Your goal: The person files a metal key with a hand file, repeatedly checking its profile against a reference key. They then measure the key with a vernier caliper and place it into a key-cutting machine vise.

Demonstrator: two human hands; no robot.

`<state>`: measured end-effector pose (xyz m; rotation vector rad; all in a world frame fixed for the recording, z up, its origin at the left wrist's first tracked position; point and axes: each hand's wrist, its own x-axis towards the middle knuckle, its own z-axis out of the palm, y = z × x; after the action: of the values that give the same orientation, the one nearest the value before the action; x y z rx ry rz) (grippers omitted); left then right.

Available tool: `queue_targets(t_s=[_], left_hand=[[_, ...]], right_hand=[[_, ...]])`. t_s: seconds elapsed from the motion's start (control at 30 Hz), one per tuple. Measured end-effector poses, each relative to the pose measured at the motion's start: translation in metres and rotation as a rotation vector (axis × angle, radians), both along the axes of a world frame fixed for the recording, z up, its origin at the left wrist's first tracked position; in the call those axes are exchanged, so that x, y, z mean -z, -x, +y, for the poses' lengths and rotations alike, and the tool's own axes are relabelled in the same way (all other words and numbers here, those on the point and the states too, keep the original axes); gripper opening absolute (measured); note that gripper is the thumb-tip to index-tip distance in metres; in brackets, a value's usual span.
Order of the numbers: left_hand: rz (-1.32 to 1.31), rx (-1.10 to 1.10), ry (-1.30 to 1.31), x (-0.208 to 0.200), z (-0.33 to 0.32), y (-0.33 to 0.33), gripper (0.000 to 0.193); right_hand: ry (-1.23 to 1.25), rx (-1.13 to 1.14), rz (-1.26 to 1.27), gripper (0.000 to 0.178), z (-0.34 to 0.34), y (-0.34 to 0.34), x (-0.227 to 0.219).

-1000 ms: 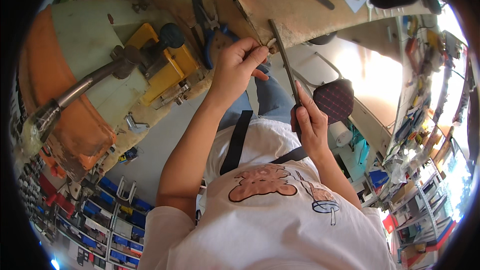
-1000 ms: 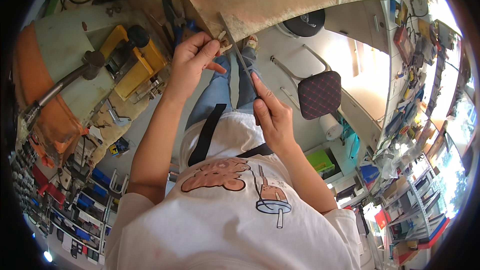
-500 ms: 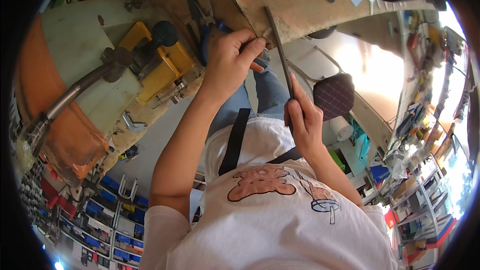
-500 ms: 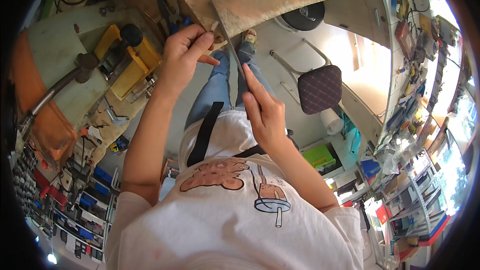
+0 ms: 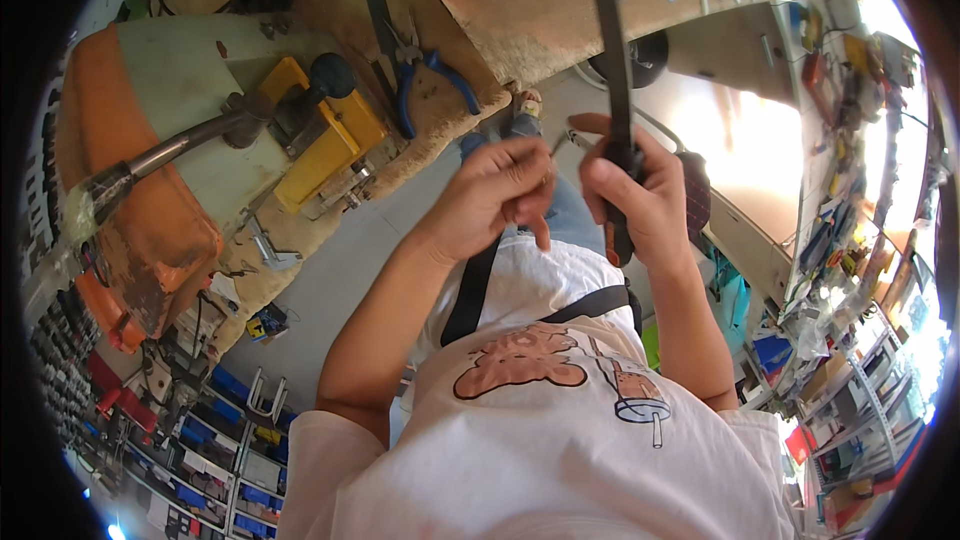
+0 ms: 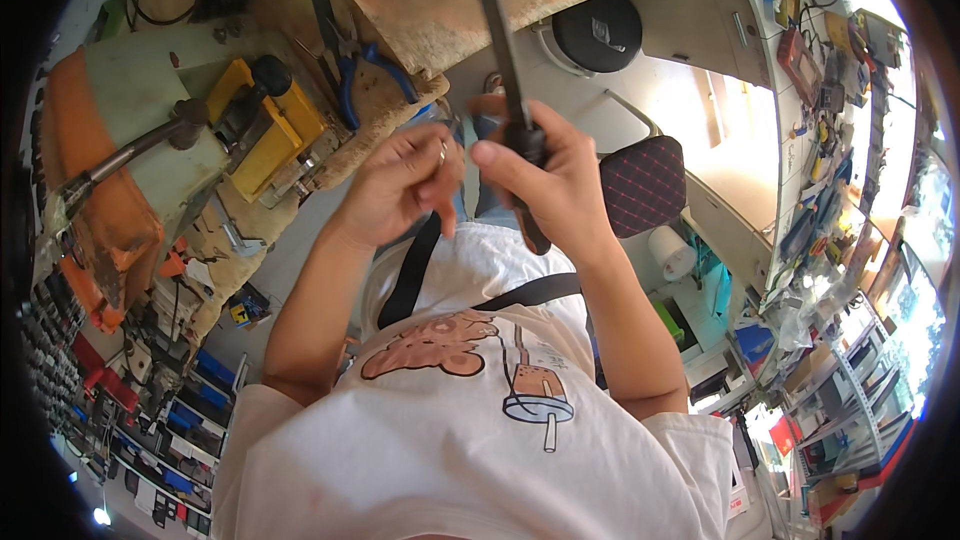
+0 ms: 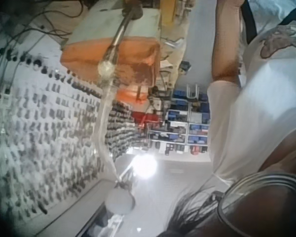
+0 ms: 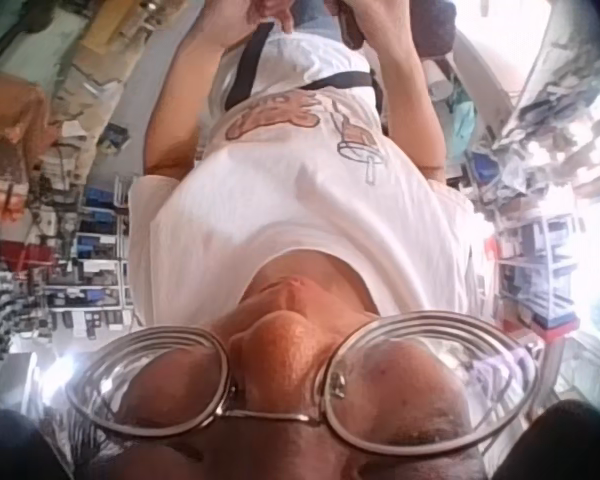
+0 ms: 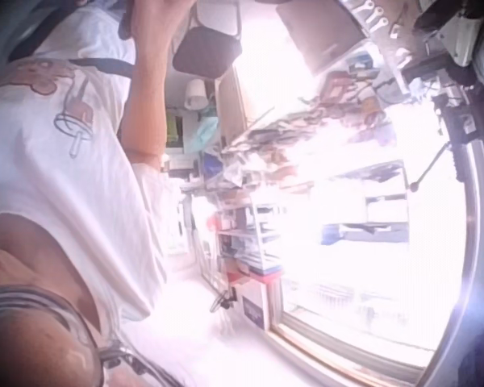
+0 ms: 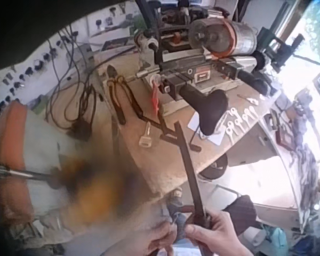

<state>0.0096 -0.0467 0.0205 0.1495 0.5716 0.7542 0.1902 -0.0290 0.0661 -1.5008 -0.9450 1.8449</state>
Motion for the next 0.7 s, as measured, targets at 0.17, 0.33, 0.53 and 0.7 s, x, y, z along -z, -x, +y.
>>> queue_targets(t_s=[0.17, 0.33, 0.53, 0.7], left_hand=[[-0.22, 0.015, 0.131, 0.006, -0.016, -0.002, 0.021], [0.98, -0.037, -0.619, -0.004, -0.008, 0.001, 0.022], [0.463, -0.274, -0.043, 0.018, 0.002, -0.002, 0.026], [0.574, -0.309, -0.072, 0.017, 0.013, -0.013, 0.027]], right_hand=[[0.036, -0.038, 0.116, 0.018, 0.002, 0.015, 0.006], [-0.077, -0.121, -0.158, 0.019, 0.013, 0.031, 0.007], [-0.134, -0.146, -0.264, 0.043, -0.008, 0.006, 0.024], [-0.123, -0.155, -0.235, 0.043, -0.035, -0.006, 0.036]])
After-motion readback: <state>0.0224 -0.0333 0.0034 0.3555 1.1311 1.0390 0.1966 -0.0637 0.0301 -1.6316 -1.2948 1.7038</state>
